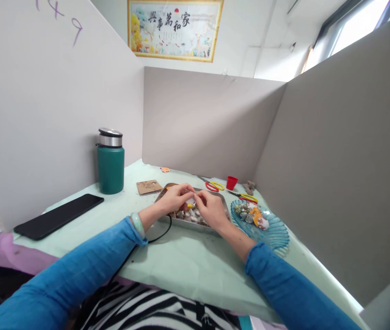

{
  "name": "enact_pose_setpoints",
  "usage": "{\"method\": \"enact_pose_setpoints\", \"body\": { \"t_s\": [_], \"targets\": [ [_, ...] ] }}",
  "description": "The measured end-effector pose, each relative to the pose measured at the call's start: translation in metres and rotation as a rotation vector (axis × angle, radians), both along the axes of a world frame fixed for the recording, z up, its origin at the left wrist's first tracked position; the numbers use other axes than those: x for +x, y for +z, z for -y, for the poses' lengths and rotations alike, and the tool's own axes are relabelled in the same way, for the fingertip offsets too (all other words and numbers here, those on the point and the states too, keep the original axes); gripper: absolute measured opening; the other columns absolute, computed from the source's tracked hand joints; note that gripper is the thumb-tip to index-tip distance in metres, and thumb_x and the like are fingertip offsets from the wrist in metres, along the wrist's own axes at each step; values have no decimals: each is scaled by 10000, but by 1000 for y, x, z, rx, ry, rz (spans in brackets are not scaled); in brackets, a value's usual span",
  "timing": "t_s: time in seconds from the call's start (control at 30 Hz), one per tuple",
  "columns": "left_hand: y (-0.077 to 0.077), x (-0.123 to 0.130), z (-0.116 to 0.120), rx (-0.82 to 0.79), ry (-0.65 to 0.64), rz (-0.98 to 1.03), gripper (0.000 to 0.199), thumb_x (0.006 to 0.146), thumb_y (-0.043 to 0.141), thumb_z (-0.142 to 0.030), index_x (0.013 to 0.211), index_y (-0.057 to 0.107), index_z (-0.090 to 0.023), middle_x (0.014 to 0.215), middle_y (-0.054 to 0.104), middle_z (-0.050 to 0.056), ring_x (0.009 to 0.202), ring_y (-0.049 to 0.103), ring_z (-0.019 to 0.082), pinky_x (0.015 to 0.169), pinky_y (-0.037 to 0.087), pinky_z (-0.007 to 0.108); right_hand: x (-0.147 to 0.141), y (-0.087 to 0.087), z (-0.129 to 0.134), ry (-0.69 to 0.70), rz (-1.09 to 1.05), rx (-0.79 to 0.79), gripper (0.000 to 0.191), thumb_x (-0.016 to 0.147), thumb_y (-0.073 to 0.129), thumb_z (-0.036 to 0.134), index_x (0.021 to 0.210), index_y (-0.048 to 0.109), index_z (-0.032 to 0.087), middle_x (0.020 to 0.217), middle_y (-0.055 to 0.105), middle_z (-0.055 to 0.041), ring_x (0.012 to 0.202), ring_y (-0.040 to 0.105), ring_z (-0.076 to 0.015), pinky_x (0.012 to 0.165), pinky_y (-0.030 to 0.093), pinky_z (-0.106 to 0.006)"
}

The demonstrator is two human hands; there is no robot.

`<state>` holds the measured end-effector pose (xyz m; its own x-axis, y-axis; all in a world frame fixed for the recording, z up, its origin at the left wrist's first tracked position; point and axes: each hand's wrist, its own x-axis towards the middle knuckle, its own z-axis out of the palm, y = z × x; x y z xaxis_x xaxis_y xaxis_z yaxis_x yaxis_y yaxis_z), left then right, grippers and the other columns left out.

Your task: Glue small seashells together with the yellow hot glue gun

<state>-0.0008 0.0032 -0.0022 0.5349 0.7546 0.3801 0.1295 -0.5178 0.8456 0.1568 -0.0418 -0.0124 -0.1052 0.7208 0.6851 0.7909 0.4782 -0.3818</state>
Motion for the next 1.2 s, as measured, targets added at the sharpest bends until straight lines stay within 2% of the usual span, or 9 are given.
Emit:
{"method": "enact_pose_setpoints", "body": {
  "t_s": [0.37, 1.2],
  "targets": [
    [-2, 0, -1, 61, 19, -14, 287, 791, 510, -433, 847, 526, -152, 573, 537, -27, 403, 525, 70, 373, 374, 146, -1, 0, 1, -11, 6, -5, 242, 855, 422, 333, 757, 590, 191, 632, 612, -6, 547, 508, -113, 534, 316, -206],
    [2, 0, 3, 38, 17, -42, 302, 791, 492, -453, 821, 504, -152, 549, 512, -39, 377, 492, 64, 357, 359, 148, -1, 2, 2, 0, 11, -22, 238, 852, 419, 317, 757, 596, 188, 634, 615, -9, 551, 511, -117, 534, 323, -209]
  ]
}}
